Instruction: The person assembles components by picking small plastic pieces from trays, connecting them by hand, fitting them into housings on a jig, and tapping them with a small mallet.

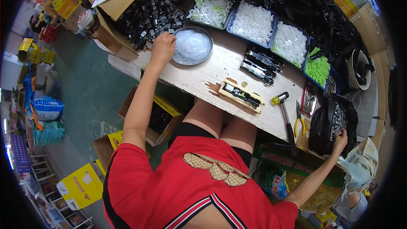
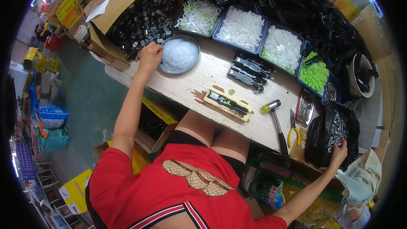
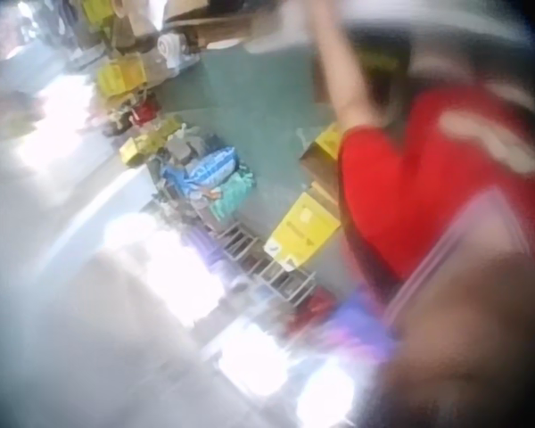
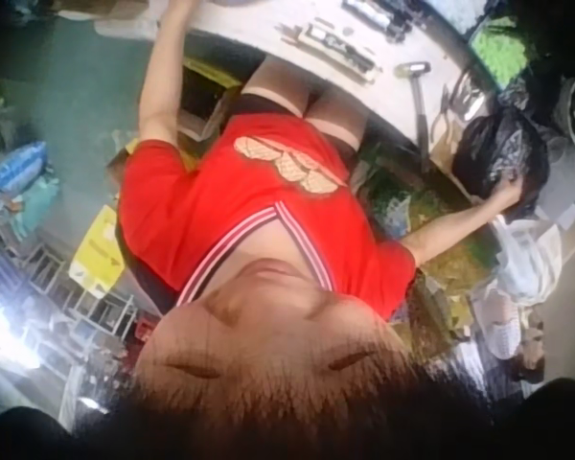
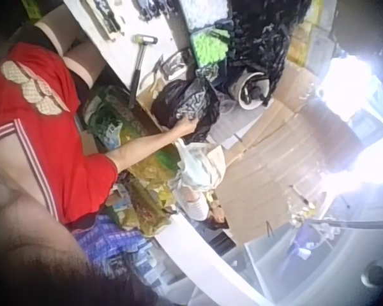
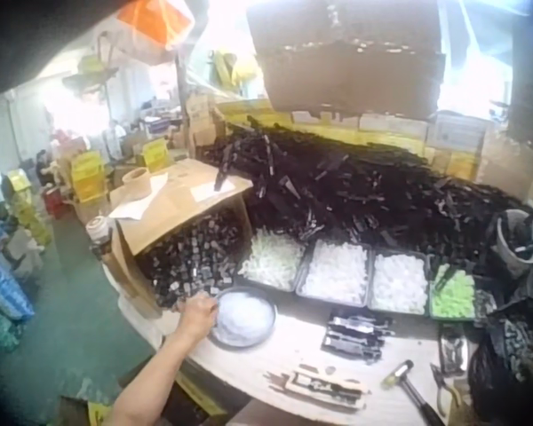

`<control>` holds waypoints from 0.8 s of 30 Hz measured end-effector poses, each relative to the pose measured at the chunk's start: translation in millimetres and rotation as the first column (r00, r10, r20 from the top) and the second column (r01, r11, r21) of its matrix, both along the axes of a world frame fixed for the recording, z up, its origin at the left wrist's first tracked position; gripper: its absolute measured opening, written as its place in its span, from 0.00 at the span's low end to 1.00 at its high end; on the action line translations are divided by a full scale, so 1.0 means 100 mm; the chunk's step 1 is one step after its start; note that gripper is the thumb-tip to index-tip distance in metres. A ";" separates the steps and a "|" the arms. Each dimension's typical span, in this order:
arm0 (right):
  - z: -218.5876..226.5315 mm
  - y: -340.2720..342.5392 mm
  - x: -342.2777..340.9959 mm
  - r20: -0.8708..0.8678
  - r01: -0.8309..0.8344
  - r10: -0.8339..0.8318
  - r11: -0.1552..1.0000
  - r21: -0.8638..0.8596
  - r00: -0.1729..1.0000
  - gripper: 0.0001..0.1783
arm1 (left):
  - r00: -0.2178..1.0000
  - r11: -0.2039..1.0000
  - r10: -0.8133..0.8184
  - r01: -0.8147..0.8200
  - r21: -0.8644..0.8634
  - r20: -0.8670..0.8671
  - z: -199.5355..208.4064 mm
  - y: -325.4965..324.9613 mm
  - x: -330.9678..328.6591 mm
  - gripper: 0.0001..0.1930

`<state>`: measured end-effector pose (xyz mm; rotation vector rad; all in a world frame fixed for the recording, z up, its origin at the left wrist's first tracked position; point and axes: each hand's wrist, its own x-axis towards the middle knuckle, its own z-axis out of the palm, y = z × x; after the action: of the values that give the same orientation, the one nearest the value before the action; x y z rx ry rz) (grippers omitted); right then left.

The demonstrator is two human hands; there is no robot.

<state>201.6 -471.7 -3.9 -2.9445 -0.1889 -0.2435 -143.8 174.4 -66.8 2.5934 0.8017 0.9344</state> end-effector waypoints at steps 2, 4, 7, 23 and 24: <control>-0.01 -0.07 0.00 0.002 0.012 -0.012 1.000 0.005 1.000 0.20 | 1.000 1.000 -0.011 0.011 0.025 -0.015 0.04 -0.02 -0.01 0.05; 0.02 -0.06 -0.03 0.106 -0.022 -0.003 0.972 0.236 0.994 0.18 | 0.999 0.997 0.029 -0.026 -0.074 0.041 0.13 -0.05 -0.08 0.08; 0.12 0.08 -0.24 0.189 -0.137 -0.005 0.670 0.730 0.982 0.18 | 0.974 0.949 0.057 0.016 -0.315 0.221 0.28 -0.18 -0.12 0.09; 0.00 2.93 -1.96 0.211 -0.536 0.749 0.219 0.815 0.628 0.09 | 0.830 -0.017 -0.096 0.551 -0.834 0.550 0.49 -1.72 0.52 0.07; 0.00 2.95 -1.98 0.219 -0.543 0.743 0.223 0.810 0.632 0.09 | 0.822 -0.035 -0.105 0.559 -0.829 0.559 0.47 -1.75 0.53 0.07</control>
<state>3.5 -176.9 -4.1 -1.6597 -0.9674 0.1200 -90.8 -0.7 -19.4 1.1197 0.3434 0.3130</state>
